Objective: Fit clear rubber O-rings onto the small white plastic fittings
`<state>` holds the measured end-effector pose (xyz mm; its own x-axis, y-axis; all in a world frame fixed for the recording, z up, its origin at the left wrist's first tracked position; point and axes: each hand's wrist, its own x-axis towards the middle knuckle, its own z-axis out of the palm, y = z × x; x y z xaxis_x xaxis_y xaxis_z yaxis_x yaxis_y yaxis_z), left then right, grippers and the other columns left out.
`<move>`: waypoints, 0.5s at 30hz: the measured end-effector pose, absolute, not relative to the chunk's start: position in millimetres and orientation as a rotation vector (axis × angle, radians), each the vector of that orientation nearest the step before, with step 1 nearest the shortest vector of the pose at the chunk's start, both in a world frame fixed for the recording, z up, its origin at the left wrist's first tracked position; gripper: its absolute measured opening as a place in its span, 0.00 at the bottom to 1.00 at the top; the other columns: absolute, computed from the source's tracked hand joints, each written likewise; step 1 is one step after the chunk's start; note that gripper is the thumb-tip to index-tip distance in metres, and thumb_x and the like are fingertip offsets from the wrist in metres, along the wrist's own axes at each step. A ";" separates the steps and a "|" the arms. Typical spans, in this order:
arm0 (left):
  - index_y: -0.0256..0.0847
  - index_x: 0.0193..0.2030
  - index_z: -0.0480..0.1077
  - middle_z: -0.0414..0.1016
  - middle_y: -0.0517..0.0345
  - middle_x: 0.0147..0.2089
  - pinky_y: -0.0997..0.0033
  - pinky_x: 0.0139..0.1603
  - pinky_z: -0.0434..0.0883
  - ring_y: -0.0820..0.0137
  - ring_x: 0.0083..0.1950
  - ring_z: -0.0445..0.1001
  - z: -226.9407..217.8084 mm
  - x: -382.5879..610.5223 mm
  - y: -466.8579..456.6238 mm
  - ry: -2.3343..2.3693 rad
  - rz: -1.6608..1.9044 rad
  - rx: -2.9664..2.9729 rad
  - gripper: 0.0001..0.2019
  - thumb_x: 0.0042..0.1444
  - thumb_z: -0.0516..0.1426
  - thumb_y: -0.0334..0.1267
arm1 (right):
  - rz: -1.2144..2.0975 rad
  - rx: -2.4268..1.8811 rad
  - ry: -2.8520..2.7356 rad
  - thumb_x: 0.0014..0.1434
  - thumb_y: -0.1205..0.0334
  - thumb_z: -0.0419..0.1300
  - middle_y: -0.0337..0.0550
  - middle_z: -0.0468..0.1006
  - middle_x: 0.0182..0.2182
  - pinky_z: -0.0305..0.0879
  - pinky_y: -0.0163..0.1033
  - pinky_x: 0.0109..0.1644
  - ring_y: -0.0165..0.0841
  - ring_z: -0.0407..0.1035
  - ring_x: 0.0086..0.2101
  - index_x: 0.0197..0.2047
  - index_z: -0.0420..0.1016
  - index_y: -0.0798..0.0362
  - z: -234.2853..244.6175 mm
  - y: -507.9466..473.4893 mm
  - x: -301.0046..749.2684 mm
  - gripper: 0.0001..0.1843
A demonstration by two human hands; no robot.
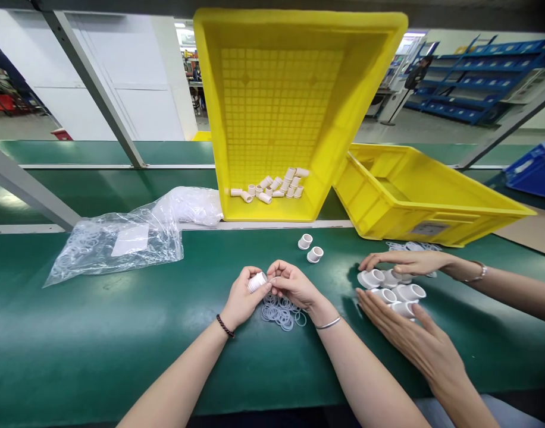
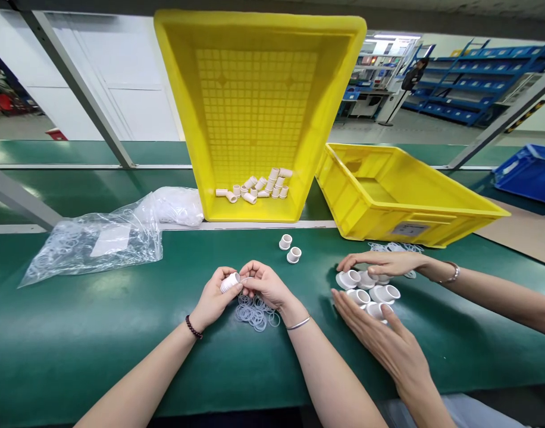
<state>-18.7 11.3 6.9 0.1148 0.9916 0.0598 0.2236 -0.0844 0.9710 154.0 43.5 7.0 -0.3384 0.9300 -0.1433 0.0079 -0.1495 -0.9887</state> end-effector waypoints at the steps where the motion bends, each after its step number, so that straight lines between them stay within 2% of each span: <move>1: 0.40 0.45 0.63 0.69 0.55 0.42 0.70 0.41 0.67 0.69 0.40 0.69 7.1 -18.8 11.4 1.257 1.062 1.476 0.17 0.54 0.57 0.48 | 1.572 -1.120 -1.370 0.47 0.52 0.66 0.44 0.75 0.29 0.63 0.38 0.26 0.31 0.69 0.26 0.37 0.70 0.47 7.0 43.2 154.5 0.15; 11: 0.38 0.50 0.57 0.68 0.53 0.44 0.68 0.43 0.68 0.68 0.42 0.70 6.6 -19.3 13.0 1.196 1.087 1.364 0.19 0.53 0.57 0.38 | 1.578 -1.070 -1.362 0.52 0.48 0.63 0.44 0.73 0.26 0.65 0.42 0.28 0.34 0.68 0.27 0.34 0.69 0.46 4.6 46.6 145.4 0.12; 15: 0.38 0.50 0.57 0.67 0.53 0.44 0.68 0.43 0.67 0.68 0.42 0.69 3.7 -19.4 13.8 1.206 1.081 1.381 0.21 0.51 0.58 0.38 | 1.561 -1.074 -1.402 0.51 0.49 0.62 0.44 0.73 0.28 0.64 0.42 0.28 0.35 0.68 0.30 0.34 0.69 0.45 1.2 47.6 144.5 0.12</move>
<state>-19.4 13.8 3.7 0.1147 0.9931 0.0227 0.1313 -0.0378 0.9906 144.5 47.6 1.2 -0.3537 0.9305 -0.0950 -0.0050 -0.1035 -0.9946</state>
